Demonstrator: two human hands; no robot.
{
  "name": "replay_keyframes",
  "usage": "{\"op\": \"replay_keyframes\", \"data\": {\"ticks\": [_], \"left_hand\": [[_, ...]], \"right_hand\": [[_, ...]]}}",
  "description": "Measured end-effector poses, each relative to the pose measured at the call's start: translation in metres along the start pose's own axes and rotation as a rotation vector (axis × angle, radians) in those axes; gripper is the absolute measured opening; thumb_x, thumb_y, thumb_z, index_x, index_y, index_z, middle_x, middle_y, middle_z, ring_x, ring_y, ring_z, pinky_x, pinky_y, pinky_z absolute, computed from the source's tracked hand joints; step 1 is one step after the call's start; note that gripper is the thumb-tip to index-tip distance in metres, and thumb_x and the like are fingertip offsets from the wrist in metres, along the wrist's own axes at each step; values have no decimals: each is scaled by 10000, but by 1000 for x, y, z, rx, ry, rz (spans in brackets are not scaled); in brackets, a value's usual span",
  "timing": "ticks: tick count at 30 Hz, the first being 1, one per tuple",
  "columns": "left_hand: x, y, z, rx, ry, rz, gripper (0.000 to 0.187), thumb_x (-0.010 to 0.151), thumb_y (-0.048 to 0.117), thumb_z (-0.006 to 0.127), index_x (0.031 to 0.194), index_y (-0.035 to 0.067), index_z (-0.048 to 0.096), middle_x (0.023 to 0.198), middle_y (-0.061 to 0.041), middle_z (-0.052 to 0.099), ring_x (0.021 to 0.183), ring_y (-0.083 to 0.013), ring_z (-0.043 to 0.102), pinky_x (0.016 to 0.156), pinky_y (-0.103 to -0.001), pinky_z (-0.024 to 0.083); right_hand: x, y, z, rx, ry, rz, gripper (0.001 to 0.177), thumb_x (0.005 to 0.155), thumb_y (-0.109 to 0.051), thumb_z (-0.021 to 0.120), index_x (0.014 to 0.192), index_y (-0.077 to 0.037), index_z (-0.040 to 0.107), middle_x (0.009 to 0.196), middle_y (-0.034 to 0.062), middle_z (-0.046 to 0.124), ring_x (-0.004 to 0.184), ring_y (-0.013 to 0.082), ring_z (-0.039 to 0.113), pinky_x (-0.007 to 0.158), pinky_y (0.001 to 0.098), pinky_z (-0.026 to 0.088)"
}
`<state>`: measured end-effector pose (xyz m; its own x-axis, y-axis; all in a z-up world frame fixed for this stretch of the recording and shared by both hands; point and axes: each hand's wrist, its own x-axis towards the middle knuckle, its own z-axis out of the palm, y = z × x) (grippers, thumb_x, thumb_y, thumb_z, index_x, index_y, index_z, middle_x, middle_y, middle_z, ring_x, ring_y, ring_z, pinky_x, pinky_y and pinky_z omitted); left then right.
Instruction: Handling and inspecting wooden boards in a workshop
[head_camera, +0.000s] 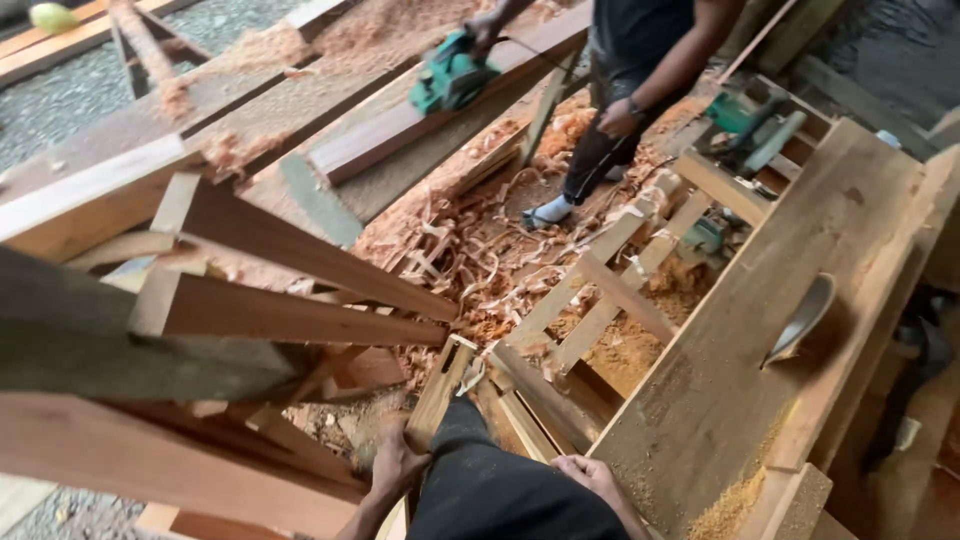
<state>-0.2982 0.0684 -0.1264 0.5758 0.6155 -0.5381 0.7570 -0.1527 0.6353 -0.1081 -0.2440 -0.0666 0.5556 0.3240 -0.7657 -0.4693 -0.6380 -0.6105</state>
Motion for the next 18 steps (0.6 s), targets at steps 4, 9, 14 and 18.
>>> {"op": "replay_keyframes", "data": {"ticks": [4, 9, 14, 18], "left_hand": [[19, 78, -24, 44, 81, 283, 643, 535, 333, 808, 1131, 147, 653, 931, -128, 756, 837, -296, 725, 709, -401, 541], [110, 135, -11, 46, 39, 483, 882, 724, 464, 707, 1499, 199, 380, 898, -136, 669, 761, -356, 679, 626, -469, 492], [148, 318, -59, 8, -60, 203, 324, 778, 375, 642, 925, 128, 494, 805, -47, 646, 753, -212, 605, 731, -392, 504], [227, 350, -32, 32, -2, 239, 347, 788, 374, 719, 916, 160, 478, 720, 20, 552, 651, -133, 518, 585, -327, 451]], "right_hand": [[34, 19, -7, 279, 5, -141, 330, 920, -217, 680, 992, 50, 859, 898, 155, 853, 816, 183, 739, 768, 256, 535], [179, 140, -17, 1085, 135, 107, 255, 1031, -35, 478, 1020, 189, 599, 1213, 431, 654, 1164, 446, 648, 1060, 426, 494], [55, -17, -14, 328, 183, -80, 329, 889, -232, 709, 1068, 31, 794, 895, 202, 846, 796, 221, 758, 771, 295, 573], [53, -44, -12, 445, 174, 23, 374, 874, -224, 729, 1146, 27, 782, 921, 228, 830, 809, 276, 763, 776, 320, 570]]}}
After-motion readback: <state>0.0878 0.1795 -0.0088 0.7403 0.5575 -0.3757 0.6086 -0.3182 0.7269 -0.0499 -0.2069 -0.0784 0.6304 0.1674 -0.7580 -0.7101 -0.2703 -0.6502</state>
